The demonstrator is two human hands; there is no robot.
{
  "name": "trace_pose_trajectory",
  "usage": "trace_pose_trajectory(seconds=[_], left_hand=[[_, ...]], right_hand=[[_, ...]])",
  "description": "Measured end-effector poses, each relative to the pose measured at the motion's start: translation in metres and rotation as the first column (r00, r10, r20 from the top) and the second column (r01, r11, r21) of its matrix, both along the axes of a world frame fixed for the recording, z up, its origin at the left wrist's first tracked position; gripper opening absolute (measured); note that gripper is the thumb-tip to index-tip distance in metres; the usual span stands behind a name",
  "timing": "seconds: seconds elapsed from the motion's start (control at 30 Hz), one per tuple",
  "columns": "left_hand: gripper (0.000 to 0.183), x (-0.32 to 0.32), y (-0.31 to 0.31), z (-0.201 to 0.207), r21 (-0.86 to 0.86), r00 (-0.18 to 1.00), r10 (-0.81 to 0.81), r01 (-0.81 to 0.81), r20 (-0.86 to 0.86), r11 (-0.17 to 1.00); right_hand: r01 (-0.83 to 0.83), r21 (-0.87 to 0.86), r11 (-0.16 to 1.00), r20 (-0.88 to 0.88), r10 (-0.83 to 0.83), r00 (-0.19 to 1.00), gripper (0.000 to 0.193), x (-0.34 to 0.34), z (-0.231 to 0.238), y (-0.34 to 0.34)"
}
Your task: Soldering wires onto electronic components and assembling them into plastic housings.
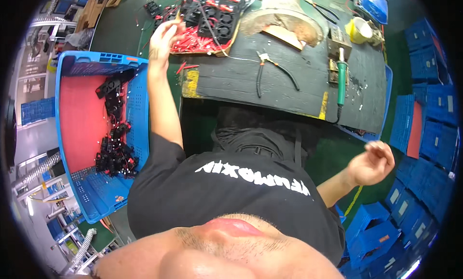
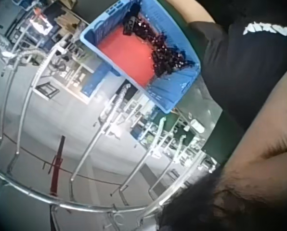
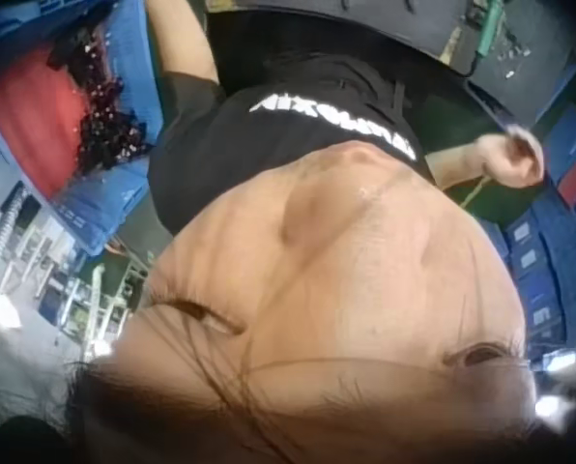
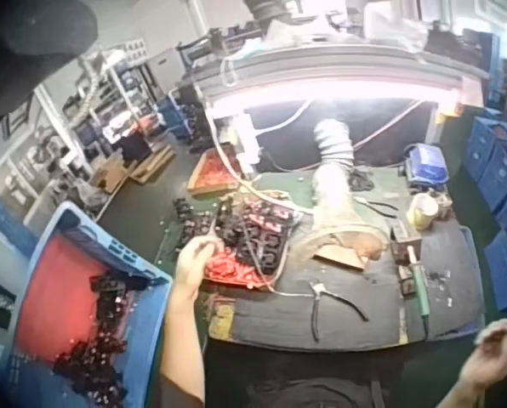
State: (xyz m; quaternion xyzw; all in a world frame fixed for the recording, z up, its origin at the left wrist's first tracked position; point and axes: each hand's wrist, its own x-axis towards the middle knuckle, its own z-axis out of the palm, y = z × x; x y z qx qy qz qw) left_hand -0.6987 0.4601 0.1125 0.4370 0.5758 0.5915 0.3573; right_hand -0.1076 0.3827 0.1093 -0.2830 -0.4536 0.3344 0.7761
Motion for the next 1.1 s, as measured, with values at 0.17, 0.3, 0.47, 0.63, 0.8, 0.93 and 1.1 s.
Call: trace_pose_trajectory(seconds=[0.17, 0.3, 0.47, 0.63, 0.8, 0.93, 1.1], left_hand=[[0.041, -0.040, 0.066, -0.031, 0.227, 0.829, 0.152, -0.031, -0.538, 0.973], [0.089, -0.084, 0.119, -0.050, 0.139, 0.633, 0.061, 0.075, -0.772, 0.987], [0.123, -0.052, 0.136, -0.041, -0.183, 0.478, -0.212, 0.108, -0.852, 0.977], [0.116, -0.064, 0.114, -0.044, -0.058, 0.459, -0.072, 0.044, -0.886, 0.997], [0.068, -0.029, 0.091, -0.020, 0.186, 0.372, 0.112, 0.169, -0.921, 0.968], [0.030, -0.008, 0.077, -0.006, 0.087, 0.739, -0.284, 0.419, -0.611, 0.904], [0.020, 0.023, 0.067, 0.014, 0.104, 0.865, -0.423, 0.463, -0.270, 0.880]], right_hand=[[-0.602, -0.415, 0.682, 0.179, 0.710, 0.681, 0.054, -0.208, 0.026, 0.020], [-0.667, -0.377, 0.643, 0.464, 0.754, 0.464, 0.057, -0.315, 0.006, 0.066], [-0.437, -0.214, 0.874, 0.575, 0.475, 0.667, 0.060, -0.379, -0.053, 0.141], [-0.241, -0.205, 0.949, 0.731, 0.312, 0.607, 0.061, -0.405, -0.034, 0.122], [-0.152, -0.056, 0.987, 0.797, 0.136, 0.588, 0.056, -0.406, -0.017, 0.091], [-0.323, 0.018, 0.946, 0.799, 0.181, 0.573, 0.039, -0.402, -0.011, 0.072], [-0.365, -0.168, 0.916, 0.792, 0.345, 0.503, 0.046, -0.412, -0.019, 0.062]])
